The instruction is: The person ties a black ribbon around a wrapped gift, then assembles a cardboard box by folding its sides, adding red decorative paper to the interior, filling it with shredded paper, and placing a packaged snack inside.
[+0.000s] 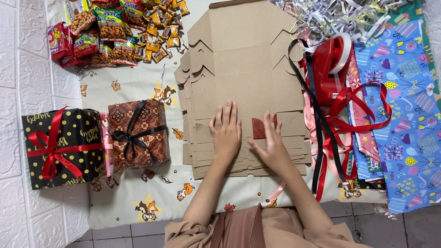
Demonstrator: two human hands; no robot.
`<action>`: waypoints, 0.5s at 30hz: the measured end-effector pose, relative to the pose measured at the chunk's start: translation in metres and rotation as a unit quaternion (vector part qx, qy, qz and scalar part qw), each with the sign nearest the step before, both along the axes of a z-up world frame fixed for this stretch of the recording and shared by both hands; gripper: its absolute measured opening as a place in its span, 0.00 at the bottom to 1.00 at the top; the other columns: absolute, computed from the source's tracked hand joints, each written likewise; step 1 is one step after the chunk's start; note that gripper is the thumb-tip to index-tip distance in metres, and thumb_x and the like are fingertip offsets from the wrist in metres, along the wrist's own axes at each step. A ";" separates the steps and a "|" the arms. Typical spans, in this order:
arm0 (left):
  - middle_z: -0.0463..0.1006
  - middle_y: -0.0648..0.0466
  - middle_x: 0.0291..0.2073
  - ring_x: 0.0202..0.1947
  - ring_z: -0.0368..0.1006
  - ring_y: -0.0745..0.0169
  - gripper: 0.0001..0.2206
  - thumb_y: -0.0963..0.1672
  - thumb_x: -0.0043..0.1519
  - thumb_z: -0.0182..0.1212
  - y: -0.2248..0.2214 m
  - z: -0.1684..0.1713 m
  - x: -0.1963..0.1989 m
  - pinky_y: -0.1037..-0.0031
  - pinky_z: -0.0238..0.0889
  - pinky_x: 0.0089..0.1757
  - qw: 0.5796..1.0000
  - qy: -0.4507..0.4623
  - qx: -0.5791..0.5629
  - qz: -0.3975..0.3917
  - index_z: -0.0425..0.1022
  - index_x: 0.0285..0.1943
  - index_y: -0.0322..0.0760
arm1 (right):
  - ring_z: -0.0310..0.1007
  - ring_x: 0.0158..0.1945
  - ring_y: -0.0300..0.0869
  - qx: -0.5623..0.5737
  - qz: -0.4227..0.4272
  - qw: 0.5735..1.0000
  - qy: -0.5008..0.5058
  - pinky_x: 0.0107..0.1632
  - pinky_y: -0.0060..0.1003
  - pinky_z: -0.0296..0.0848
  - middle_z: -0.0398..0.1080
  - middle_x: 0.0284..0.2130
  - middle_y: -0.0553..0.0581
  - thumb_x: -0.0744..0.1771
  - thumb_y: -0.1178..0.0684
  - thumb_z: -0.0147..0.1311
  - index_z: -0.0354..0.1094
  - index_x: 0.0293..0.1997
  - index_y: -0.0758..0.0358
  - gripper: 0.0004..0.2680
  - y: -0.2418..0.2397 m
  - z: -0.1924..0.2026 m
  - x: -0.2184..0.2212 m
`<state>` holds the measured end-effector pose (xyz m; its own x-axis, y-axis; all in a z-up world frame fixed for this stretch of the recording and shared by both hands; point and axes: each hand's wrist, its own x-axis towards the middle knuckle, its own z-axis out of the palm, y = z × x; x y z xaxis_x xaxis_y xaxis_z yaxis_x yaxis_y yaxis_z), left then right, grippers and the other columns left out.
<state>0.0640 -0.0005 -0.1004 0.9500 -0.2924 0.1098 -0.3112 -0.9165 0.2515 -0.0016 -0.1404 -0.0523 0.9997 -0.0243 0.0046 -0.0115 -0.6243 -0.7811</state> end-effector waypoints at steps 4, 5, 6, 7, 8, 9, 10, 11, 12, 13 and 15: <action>0.51 0.57 0.70 0.66 0.48 0.53 0.24 0.49 0.66 0.37 0.001 0.005 -0.001 0.57 0.38 0.59 1.000 0.016 -0.003 -0.003 0.49 0.73 0.48 | 0.30 0.71 0.60 -0.260 0.040 0.964 -0.044 0.69 0.53 0.30 0.38 0.67 0.74 0.65 0.32 0.41 0.44 0.67 0.72 0.32 0.009 -0.040 -0.004; 0.50 0.57 0.70 0.67 0.47 0.52 0.24 0.50 0.66 0.36 0.001 0.006 0.000 0.57 0.37 0.59 1.000 0.026 -0.011 -0.005 0.49 0.73 0.47 | 0.32 0.71 0.59 -0.275 0.034 0.959 -0.053 0.69 0.52 0.32 0.40 0.67 0.73 0.66 0.35 0.40 0.45 0.67 0.71 0.29 0.009 -0.042 -0.003; 0.50 0.56 0.70 0.67 0.47 0.51 0.24 0.51 0.67 0.35 0.001 0.007 0.001 0.56 0.36 0.60 0.999 0.035 -0.019 -0.007 0.48 0.73 0.47 | 0.34 0.71 0.58 -0.290 0.027 0.955 -0.063 0.69 0.50 0.34 0.41 0.67 0.72 0.68 0.38 0.39 0.46 0.67 0.70 0.26 0.008 -0.045 -0.003; 0.50 0.56 0.70 0.67 0.47 0.51 0.24 0.51 0.67 0.35 0.000 0.010 0.000 0.56 0.36 0.60 0.999 0.034 -0.020 -0.007 0.48 0.73 0.47 | 0.34 0.71 0.58 -0.291 0.027 0.954 -0.065 0.69 0.50 0.34 0.41 0.67 0.72 0.68 0.38 0.39 0.46 0.67 0.70 0.26 0.006 -0.043 -0.002; 0.49 0.55 0.70 0.67 0.46 0.50 0.27 0.55 0.65 0.34 0.000 0.014 -0.001 0.55 0.35 0.60 0.998 0.048 -0.029 -0.008 0.48 0.73 0.46 | 0.39 0.71 0.55 -0.276 0.020 0.959 -0.062 0.68 0.49 0.38 0.45 0.67 0.68 0.68 0.45 0.38 0.49 0.67 0.67 0.21 0.004 -0.040 -0.002; 0.48 0.54 0.71 0.68 0.45 0.49 0.31 0.58 0.64 0.33 0.000 0.018 -0.001 0.54 0.34 0.60 0.997 0.061 -0.037 -0.009 0.47 0.73 0.45 | 0.44 0.70 0.53 -0.260 0.011 0.964 -0.059 0.68 0.47 0.43 0.49 0.66 0.65 0.69 0.52 0.38 0.52 0.66 0.64 0.17 0.002 -0.038 0.000; 0.48 0.54 0.71 0.68 0.45 0.49 0.31 0.58 0.64 0.33 -0.002 0.019 0.000 0.54 0.34 0.60 0.998 0.058 -0.037 -0.009 0.47 0.73 0.45 | 0.44 0.70 0.53 -0.260 0.011 0.964 -0.062 0.68 0.47 0.43 0.49 0.66 0.65 0.69 0.52 0.38 0.52 0.66 0.64 0.17 -0.007 -0.040 0.002; 0.48 0.53 0.71 0.68 0.44 0.49 0.33 0.60 0.62 0.35 -0.001 0.021 0.000 0.54 0.33 0.60 0.997 0.067 -0.040 -0.011 0.48 0.73 0.45 | 0.51 0.67 0.49 -0.225 -0.011 0.972 -0.062 0.65 0.44 0.51 0.56 0.62 0.58 0.68 0.58 0.40 0.58 0.62 0.57 0.15 -0.013 -0.042 0.005; 0.48 0.53 0.71 0.68 0.44 0.49 0.36 0.62 0.60 0.37 -0.001 0.022 0.000 0.54 0.32 0.60 0.996 0.076 -0.043 -0.013 0.48 0.73 0.44 | 0.59 0.63 0.45 -0.188 -0.032 0.980 -0.062 0.62 0.41 0.59 0.63 0.59 0.52 0.66 0.63 0.41 0.65 0.59 0.51 0.16 -0.019 -0.044 0.007; 0.48 0.53 0.71 0.68 0.44 0.49 0.36 0.62 0.60 0.37 -0.001 0.022 0.000 0.54 0.32 0.60 0.996 0.073 -0.043 -0.010 0.48 0.73 0.44 | 0.59 0.63 0.45 -0.188 -0.030 0.980 -0.064 0.62 0.41 0.59 0.63 0.59 0.52 0.66 0.63 0.41 0.65 0.59 0.51 0.16 -0.023 -0.042 0.014; 0.50 0.53 0.70 0.67 0.45 0.50 0.38 0.61 0.56 0.46 -0.001 0.022 0.000 0.55 0.33 0.60 0.998 0.053 -0.046 -0.005 0.49 0.72 0.44 | 0.62 0.61 0.42 -0.111 -0.067 0.990 -0.063 0.63 0.38 0.58 0.65 0.56 0.48 0.66 0.63 0.42 0.66 0.56 0.51 0.15 -0.029 -0.038 0.026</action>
